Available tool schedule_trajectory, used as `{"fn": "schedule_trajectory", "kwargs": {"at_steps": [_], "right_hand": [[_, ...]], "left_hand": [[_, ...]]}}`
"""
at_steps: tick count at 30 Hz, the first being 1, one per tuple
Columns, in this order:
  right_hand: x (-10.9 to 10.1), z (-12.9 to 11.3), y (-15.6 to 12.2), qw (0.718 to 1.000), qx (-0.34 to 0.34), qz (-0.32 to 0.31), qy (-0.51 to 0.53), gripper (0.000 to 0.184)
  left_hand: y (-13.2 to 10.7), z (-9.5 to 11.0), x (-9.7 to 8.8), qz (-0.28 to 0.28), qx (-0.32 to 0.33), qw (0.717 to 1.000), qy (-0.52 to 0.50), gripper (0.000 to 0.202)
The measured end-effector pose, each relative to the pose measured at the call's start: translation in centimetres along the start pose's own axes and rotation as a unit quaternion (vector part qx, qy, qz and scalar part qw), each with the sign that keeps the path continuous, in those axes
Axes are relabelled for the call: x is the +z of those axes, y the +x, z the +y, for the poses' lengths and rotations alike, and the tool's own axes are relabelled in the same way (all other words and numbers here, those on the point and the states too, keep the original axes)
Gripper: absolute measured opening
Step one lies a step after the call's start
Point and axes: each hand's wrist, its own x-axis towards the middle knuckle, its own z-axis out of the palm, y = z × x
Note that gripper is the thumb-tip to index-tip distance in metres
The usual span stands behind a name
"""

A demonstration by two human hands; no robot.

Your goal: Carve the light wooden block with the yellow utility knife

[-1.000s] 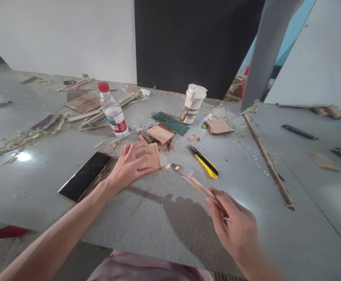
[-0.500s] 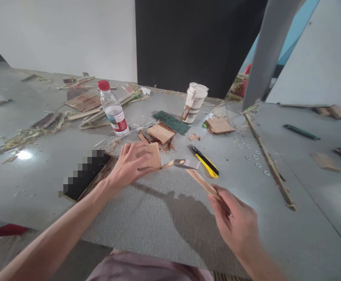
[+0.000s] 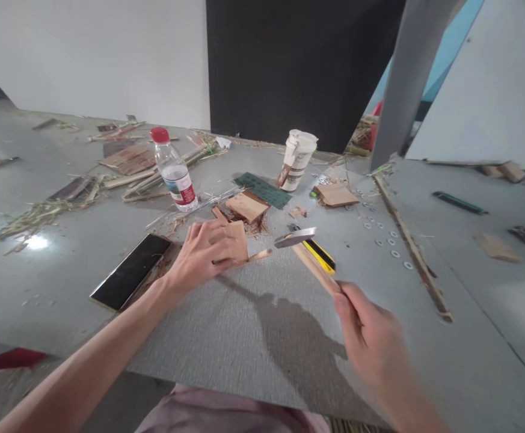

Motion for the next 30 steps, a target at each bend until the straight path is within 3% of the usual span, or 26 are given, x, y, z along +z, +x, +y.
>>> {"fn": "schedule_trajectory", "kwargs": {"at_steps": [7,12,16,21,27,30], "right_hand": [[-0.6,-0.2,-0.8,0.995,-0.037,0.091,-0.024,0.017],[-0.2,-0.3,-0.6,0.996,-0.074,0.018,-0.045,0.017],[0.7,0.2,-0.2,0.997,-0.050,0.004,-0.066,0.020],[0.7,0.7,-0.3,1.000,-0.016,0.006,0.006,0.022],[-0.5,1.4,-0.1,0.986,0.115,0.049,0.113,0.031],[-0.9,1.9,0.8,0.974,0.150,0.061,0.159,0.035]], "left_hand": [[0.0,0.0,0.0,0.000,-0.001,1.000,-0.003,0.033],[0.1,0.1,0.0,0.001,0.003,1.000,-0.006,0.029],[0.1,0.2,-0.1,0.004,0.005,1.000,-0.008,0.030],[0.0,0.0,0.1,0.005,0.003,1.000,-0.010,0.031],[-0.1,-0.2,0.3,0.010,0.006,1.000,-0.015,0.036],[0.0,0.0,0.2,0.015,0.007,1.000,-0.012,0.032]]}}
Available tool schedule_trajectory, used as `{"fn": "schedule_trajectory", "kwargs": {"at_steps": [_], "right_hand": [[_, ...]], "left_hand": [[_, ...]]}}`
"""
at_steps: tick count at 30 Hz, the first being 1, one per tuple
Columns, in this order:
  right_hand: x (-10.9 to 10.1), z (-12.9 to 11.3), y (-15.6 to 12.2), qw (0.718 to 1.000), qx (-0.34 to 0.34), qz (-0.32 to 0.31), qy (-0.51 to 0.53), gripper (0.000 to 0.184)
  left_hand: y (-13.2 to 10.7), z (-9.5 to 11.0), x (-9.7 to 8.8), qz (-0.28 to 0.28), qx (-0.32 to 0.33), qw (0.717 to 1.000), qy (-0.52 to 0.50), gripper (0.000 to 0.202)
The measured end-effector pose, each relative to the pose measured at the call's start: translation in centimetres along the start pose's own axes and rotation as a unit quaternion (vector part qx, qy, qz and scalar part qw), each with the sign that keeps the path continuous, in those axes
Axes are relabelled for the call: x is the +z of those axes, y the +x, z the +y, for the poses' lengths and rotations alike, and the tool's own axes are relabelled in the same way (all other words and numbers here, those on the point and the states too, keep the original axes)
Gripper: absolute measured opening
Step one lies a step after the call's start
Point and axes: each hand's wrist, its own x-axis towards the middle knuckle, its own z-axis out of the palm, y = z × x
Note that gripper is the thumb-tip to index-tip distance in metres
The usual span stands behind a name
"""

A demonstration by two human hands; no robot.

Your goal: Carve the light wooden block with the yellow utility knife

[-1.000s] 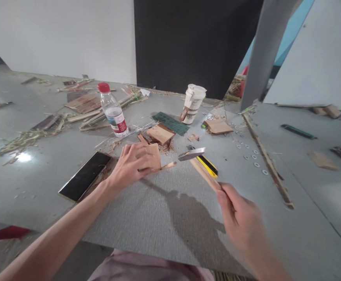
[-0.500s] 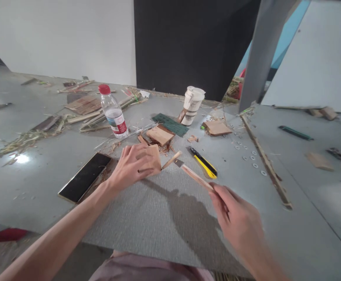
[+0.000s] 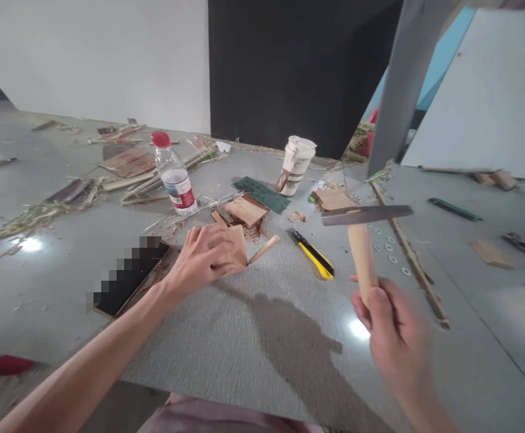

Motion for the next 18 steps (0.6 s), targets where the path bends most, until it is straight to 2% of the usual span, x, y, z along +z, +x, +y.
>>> {"fn": "schedule_trajectory", "kwargs": {"at_steps": [5,7,10,11,12,14,16,18], "right_hand": [[-0.6,-0.1,2.5,0.988,0.011,-0.135,-0.070,0.041],[-0.7,-0.1,2.8,0.991,0.016,-0.115,-0.072,0.041],[-0.6,0.1,2.5,0.998,-0.008,0.000,-0.060,0.038],[-0.5,0.2,2.3,0.997,-0.026,0.017,-0.067,0.036],[-0.4,0.2,2.1,0.996,-0.044,0.011,-0.083,0.034],[-0.2,0.0,1.8,0.989,-0.072,-0.043,-0.118,0.033],[-0.1,-0.2,1.7,0.985,-0.077,-0.082,-0.134,0.034],[-0.2,-0.5,1.8,0.988,-0.064,-0.058,-0.127,0.034]], "left_hand": [[0.2,0.5,-0.4,0.005,0.001,1.000,0.002,0.028],[0.2,0.5,-0.4,0.003,-0.001,1.000,0.001,0.028],[0.2,0.4,-0.4,-0.001,-0.004,1.000,-0.002,0.026],[0.2,0.4,-0.3,-0.001,-0.005,1.000,-0.002,0.025],[0.2,0.4,-0.3,-0.001,-0.004,1.000,-0.003,0.024],[0.2,0.3,-0.2,-0.001,-0.001,1.000,-0.004,0.025],[0.2,0.3,-0.1,0.001,0.003,1.000,-0.004,0.026],[0.2,0.2,-0.1,0.004,0.005,1.000,-0.004,0.026]]}}
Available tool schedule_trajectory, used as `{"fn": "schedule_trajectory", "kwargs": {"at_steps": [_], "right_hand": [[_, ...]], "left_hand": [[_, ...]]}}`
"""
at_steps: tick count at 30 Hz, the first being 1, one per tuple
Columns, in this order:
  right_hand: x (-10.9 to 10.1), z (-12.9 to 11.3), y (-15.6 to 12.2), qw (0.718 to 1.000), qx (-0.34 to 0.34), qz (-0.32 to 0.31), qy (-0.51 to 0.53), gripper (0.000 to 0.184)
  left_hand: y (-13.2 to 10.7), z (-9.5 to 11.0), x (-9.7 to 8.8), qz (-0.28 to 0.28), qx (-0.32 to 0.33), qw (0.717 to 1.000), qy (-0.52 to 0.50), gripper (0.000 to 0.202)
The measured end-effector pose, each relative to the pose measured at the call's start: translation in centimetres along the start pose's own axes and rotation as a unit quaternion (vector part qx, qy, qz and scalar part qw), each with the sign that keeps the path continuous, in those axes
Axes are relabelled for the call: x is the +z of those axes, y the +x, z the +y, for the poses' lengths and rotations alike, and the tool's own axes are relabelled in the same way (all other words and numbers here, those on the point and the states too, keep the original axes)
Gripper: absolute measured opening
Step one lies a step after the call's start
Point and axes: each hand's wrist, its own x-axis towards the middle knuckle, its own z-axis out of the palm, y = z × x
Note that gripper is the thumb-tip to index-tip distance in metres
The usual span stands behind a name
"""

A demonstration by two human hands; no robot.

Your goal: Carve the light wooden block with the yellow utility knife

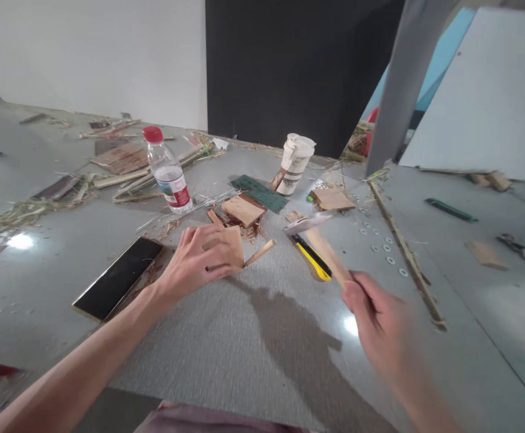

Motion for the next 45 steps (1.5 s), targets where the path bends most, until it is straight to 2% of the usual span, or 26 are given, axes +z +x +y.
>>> {"fn": "schedule_trajectory", "kwargs": {"at_steps": [4,5,9,10,13,15,20,26,31,33,37,39,42,43,45], "right_hand": [[-0.6,-0.3,0.2,0.997,0.015,0.076,0.003,0.031],[-0.7,-0.4,0.3,0.998,0.006,0.066,0.000,0.031],[-1.3,-0.7,0.6,0.999,-0.016,-0.043,-0.018,0.035],[-1.5,-0.7,0.6,0.999,-0.008,-0.047,-0.018,0.036],[-1.7,-0.7,0.3,0.999,0.019,0.026,-0.011,0.035],[-1.5,-0.8,0.1,0.998,0.010,0.053,-0.011,0.033],[-1.0,-1.2,0.6,0.998,-0.038,-0.041,-0.035,0.033],[-1.3,-1.5,0.9,0.999,-0.018,0.049,-0.013,0.031],[-1.1,-1.7,1.1,0.997,-0.037,-0.061,-0.026,0.035],[-1.3,-1.5,1.1,0.998,-0.029,-0.042,-0.031,0.036],[-1.3,-0.8,0.5,0.998,0.012,0.053,-0.014,0.035],[-0.8,-0.7,0.3,1.000,0.014,0.024,-0.008,0.036],[-0.2,-0.8,0.2,0.998,0.004,-0.061,-0.001,0.038],[-0.2,-0.8,0.2,0.998,0.009,-0.064,0.002,0.038],[-0.3,-0.9,0.3,1.000,0.026,-0.013,0.010,0.036]], "left_hand": [[-0.1,-0.1,0.1,0.004,0.004,1.000,0.004,0.029],[-0.2,-0.1,0.1,0.005,0.004,1.000,0.005,0.029],[-0.1,0.0,0.1,0.005,0.001,1.000,0.005,0.026],[-0.1,0.0,0.1,0.006,0.000,1.000,0.006,0.025],[-0.1,-0.1,0.1,0.008,0.005,1.000,0.007,0.027],[-0.1,-0.1,0.1,0.008,0.009,1.000,0.008,0.031],[0.0,0.1,0.0,0.010,0.004,1.000,0.008,0.024],[0.0,0.2,-0.1,0.006,0.004,1.000,0.007,0.028],[0.1,0.3,-0.1,0.005,-0.001,1.000,0.007,0.020],[0.1,0.3,-0.1,0.006,-0.002,1.000,0.006,0.021],[0.1,0.2,-0.1,0.005,-0.001,1.000,0.006,0.027],[0.1,0.2,-0.1,0.005,-0.001,1.000,0.005,0.027],[0.1,0.3,-0.1,0.011,-0.001,1.000,0.001,0.026],[0.1,0.3,-0.1,0.012,-0.001,1.000,0.000,0.025],[0.1,0.2,-0.1,0.013,-0.003,1.000,-0.001,0.025]]}}
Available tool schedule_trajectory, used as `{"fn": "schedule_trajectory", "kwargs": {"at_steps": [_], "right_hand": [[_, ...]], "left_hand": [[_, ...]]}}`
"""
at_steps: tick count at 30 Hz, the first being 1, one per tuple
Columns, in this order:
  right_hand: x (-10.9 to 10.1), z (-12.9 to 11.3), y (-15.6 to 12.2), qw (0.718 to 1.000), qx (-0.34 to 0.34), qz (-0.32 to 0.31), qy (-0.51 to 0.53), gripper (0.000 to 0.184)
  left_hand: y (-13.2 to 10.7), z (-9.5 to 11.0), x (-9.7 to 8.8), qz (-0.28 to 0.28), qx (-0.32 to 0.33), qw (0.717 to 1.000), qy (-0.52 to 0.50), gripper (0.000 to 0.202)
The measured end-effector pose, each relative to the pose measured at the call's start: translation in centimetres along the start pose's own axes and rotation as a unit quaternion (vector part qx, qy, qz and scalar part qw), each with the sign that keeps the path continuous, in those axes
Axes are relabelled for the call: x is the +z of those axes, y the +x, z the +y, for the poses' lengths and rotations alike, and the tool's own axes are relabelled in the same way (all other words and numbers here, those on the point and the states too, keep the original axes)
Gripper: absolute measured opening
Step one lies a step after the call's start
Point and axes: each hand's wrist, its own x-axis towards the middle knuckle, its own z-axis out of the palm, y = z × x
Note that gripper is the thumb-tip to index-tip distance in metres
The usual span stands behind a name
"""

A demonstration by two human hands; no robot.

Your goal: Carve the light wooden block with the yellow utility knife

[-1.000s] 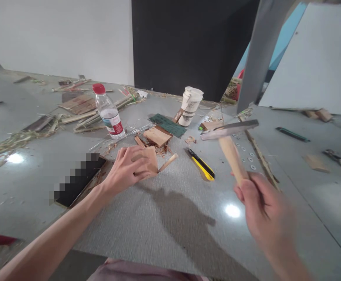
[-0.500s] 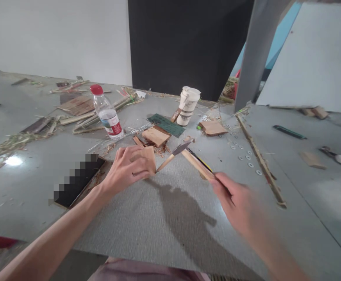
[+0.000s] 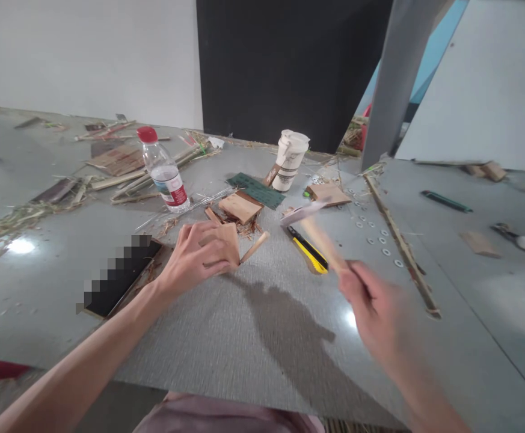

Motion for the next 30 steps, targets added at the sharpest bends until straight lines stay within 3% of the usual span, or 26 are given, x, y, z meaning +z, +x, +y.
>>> {"fn": "schedule_trajectory", "kwargs": {"at_steps": [3,6,8,12,17,21,26,27,30], "right_hand": [[0.0,0.0,0.0,0.998,0.011,0.051,0.017,0.035],[0.2,0.0,-0.2,0.999,-0.008,-0.041,0.017,0.038],[0.3,0.1,-0.3,0.998,-0.004,-0.062,0.023,0.038],[0.4,0.5,-0.6,0.997,0.034,0.035,0.055,0.035],[1.2,0.9,-0.9,0.996,0.017,-0.073,0.042,0.040],[1.0,1.3,-0.7,0.995,0.058,0.011,0.080,0.038],[0.0,1.0,0.2,0.991,0.040,-0.112,0.055,0.042],[-0.1,1.0,0.3,0.992,0.042,-0.107,0.054,0.042],[-0.2,1.3,0.3,0.994,0.066,-0.012,0.085,0.040]], "left_hand": [[0.0,-0.1,0.0,0.001,0.002,1.000,0.000,0.025],[0.0,0.0,0.0,0.004,0.007,1.000,-0.001,0.026],[0.0,0.0,-0.1,0.004,0.007,1.000,-0.001,0.026],[0.0,0.1,-0.1,0.001,0.000,1.000,-0.001,0.022],[-0.2,-0.1,0.1,0.012,0.003,1.000,-0.002,0.027],[-0.3,-0.2,0.2,0.016,0.007,1.000,-0.003,0.031],[-0.2,-0.2,0.1,0.012,0.009,1.000,-0.004,0.026],[-0.2,-0.2,0.1,0.011,0.009,1.000,-0.004,0.026],[-0.2,-0.1,0.2,0.011,0.013,1.000,-0.005,0.027]]}}
